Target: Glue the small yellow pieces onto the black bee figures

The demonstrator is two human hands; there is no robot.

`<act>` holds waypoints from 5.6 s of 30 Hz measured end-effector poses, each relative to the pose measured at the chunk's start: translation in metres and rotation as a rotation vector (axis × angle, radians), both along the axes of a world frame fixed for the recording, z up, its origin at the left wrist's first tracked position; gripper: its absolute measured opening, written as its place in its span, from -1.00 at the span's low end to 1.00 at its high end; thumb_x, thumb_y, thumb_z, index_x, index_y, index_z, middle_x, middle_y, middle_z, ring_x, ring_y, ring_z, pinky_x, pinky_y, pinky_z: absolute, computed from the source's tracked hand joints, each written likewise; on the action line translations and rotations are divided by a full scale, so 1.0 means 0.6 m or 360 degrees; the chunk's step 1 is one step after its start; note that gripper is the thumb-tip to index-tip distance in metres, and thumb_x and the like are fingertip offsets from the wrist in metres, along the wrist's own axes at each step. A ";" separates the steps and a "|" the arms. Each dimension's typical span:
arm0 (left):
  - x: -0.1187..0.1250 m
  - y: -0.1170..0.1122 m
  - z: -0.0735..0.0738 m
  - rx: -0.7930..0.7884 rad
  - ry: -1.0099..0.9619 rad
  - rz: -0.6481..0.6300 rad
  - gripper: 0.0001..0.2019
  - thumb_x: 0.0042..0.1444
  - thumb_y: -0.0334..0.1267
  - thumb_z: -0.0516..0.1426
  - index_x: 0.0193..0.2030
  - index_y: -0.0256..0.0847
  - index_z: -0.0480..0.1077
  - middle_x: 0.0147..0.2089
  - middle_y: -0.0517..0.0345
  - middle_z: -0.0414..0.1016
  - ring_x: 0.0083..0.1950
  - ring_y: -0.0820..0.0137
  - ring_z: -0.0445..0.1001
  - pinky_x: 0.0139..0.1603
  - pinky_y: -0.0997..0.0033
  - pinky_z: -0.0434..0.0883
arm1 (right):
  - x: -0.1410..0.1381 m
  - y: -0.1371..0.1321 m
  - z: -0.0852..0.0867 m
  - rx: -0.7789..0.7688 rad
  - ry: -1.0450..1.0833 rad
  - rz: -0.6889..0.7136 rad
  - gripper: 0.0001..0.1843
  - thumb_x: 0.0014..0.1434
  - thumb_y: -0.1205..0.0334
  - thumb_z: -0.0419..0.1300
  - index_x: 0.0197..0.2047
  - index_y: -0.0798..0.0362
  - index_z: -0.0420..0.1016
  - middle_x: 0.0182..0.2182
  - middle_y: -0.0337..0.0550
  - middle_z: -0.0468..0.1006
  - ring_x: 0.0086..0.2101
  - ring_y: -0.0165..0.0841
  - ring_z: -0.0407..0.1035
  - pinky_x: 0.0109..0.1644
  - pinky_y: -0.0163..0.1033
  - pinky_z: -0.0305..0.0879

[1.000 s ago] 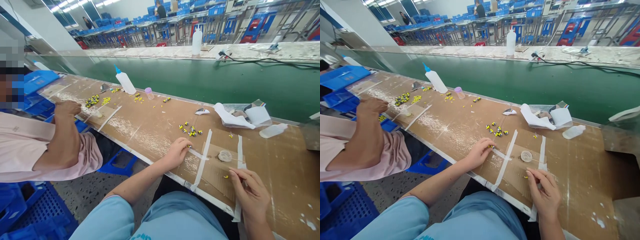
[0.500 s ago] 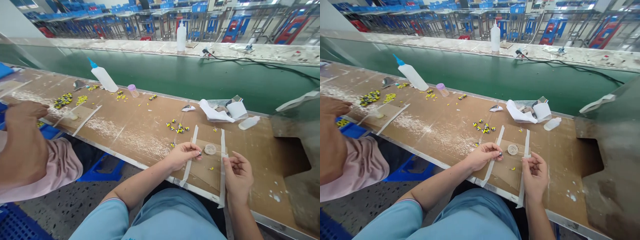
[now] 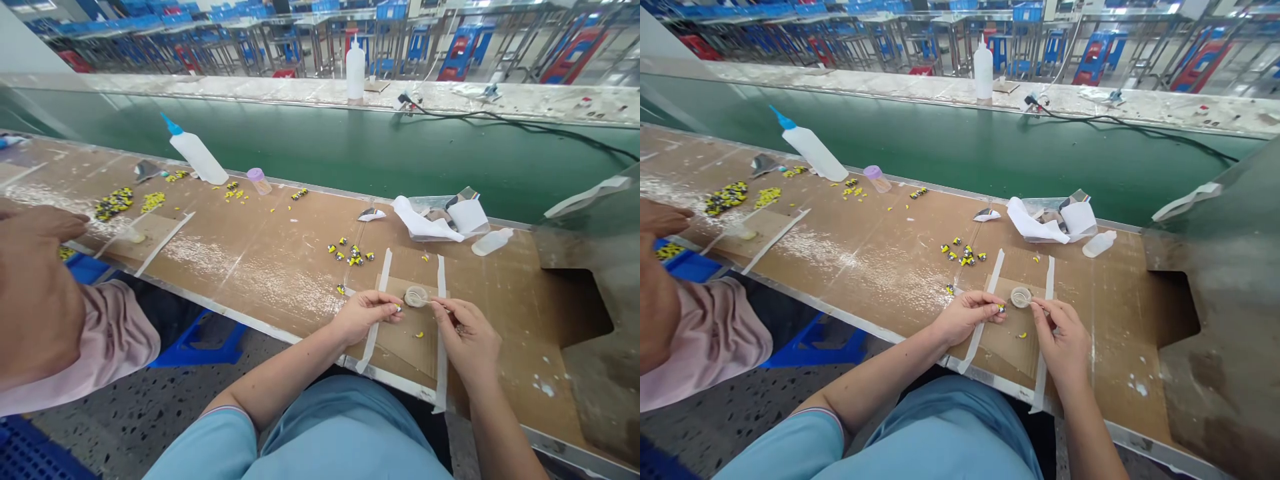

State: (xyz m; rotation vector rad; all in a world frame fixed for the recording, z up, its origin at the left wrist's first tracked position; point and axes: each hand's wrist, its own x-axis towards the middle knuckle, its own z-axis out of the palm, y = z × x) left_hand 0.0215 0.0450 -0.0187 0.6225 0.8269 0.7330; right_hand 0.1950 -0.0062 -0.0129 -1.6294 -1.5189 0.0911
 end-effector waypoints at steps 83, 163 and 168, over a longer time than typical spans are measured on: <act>0.000 -0.003 -0.016 0.0202 0.0022 -0.0046 -0.57 -0.28 -0.13 0.39 -0.26 -0.29 0.45 -0.36 0.15 0.53 -0.31 0.46 0.49 0.01 0.30 0.35 | -0.003 -0.018 -0.004 0.0156 -0.0115 0.0033 -0.78 0.25 0.15 0.07 -0.36 0.03 0.44 -0.42 -0.18 0.51 -0.35 -0.38 0.37 -0.23 -0.26 0.25; 0.009 -0.015 -0.013 0.0119 0.0022 -0.0133 -0.51 -0.35 -0.05 0.39 -0.29 -0.31 0.44 -0.43 0.18 0.51 -0.42 0.50 0.47 -0.14 0.33 0.45 | -0.030 -0.024 -0.021 0.0300 -0.0591 0.0479 -0.87 0.24 0.30 0.09 -0.29 0.00 0.46 -0.44 -0.20 0.50 -0.44 -0.44 0.39 -0.34 -0.32 0.34; 0.006 -0.013 -0.010 0.0105 0.0019 -0.0156 -0.49 -0.37 -0.03 0.39 -0.28 -0.31 0.48 -0.41 0.14 0.54 -0.38 0.48 0.51 -0.11 0.34 0.44 | -0.027 -0.027 -0.018 0.0221 -0.0335 0.0432 -0.91 0.22 0.28 0.11 -0.31 0.00 0.42 -0.45 -0.22 0.46 -0.48 -0.47 0.35 -0.41 -0.35 0.31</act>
